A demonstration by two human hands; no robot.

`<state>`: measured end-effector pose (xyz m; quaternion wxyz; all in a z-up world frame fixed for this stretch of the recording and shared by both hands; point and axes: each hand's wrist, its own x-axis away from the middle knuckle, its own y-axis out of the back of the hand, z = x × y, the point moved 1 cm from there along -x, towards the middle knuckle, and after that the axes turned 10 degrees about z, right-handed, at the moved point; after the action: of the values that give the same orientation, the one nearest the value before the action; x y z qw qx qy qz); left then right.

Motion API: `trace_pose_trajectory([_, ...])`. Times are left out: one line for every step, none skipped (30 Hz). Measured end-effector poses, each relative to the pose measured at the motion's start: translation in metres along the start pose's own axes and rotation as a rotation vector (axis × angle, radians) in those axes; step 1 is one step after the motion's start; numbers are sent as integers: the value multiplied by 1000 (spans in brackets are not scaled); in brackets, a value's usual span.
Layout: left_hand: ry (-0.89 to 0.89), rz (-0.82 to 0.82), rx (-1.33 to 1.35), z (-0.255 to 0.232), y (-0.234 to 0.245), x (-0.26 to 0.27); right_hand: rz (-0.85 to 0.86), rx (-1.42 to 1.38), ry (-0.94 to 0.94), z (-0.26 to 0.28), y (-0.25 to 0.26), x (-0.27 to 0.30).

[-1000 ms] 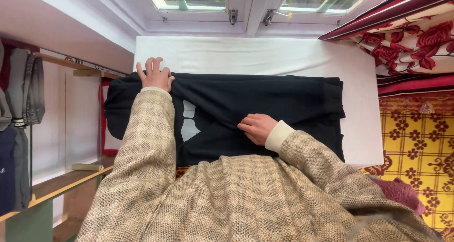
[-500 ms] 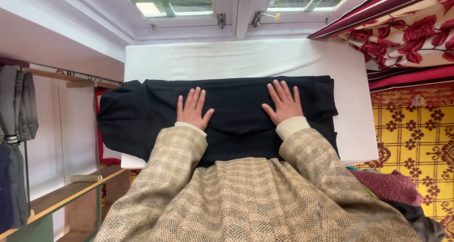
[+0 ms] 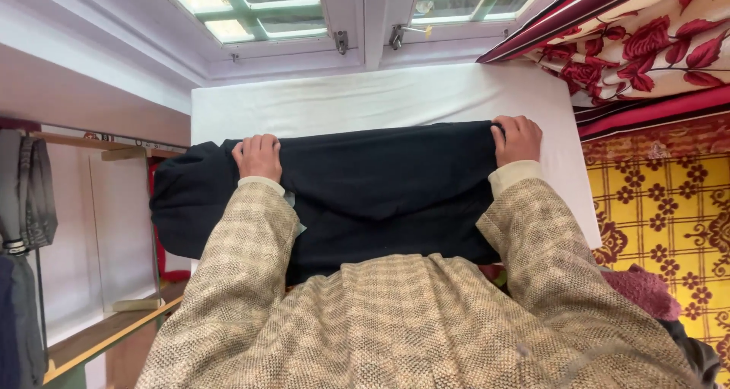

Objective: A person carefully folds a black hoodie on a flat surface, smoothing the fabric between each step.

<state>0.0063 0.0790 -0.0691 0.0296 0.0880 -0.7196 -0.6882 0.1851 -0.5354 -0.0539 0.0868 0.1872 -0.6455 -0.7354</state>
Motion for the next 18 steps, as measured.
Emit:
trace_pose_trajectory([18, 57, -18, 2, -4, 0, 7, -15, -19, -4, -6, 0])
trace_pose_trajectory([20, 61, -19, -6, 9, 1, 10, -17, -18, 1, -4, 1])
trace_pose_trajectory([15, 81, 1, -13, 22, 3, 17, -49, -54, 6, -1, 3])
trace_pose_trajectory([10, 100, 21, -21, 35, 4, 25, -81, -89, 11, 1, 4])
trace_pose_trajectory([7, 99, 22, -17, 27, 2, 23, -79, -91, 12, 5, 2])
trace_pose_trajectory([-33, 58, 7, -13, 20, 0, 19, -60, -95, 13, 8, 1])
trace_pose_trajectory([-74, 19, -8, -10, 12, 0, 17, -41, -99, 14, 11, 1])
trace_pose_trajectory([-77, 20, -6, -5, 13, -3, 18, -39, -102, 17, 17, 0])
trace_pose_trajectory([-112, -64, -17, 0, 15, -6, 19, -50, -87, 20, 22, 0])
trace_pose_trajectory([-147, -149, -27, 4, 16, -9, 19, -60, -72, 24, 27, 0])
trace_pose_trajectory([-149, -145, -23, 5, 16, -11, 24, -57, -75, 25, 26, 0])
trace_pose_trajectory([-146, -149, -5, 6, 15, -12, 15, -91, -111, 27, 26, 2])
trace_pose_trajectory([-139, -154, 9, 9, 16, -13, 7, -127, -143, 30, 24, 1])
trace_pose_trajectory([-137, -151, 10, 7, 17, -11, 10, -127, -143, 29, 24, 4])
trace_pose_trajectory([-127, -85, 34, 5, 18, -12, 18, -129, -128, 28, 24, 2])
trace_pose_trajectory([-117, -18, 58, 4, 19, -13, 25, -132, -114, 27, 24, 0])
trace_pose_trajectory([-113, -20, 56, 5, 18, -14, 25, -134, -110, 26, 21, 1])
trace_pose_trajectory([-142, -71, 5, 6, 16, -15, 24, -106, -99, 24, 17, 1])
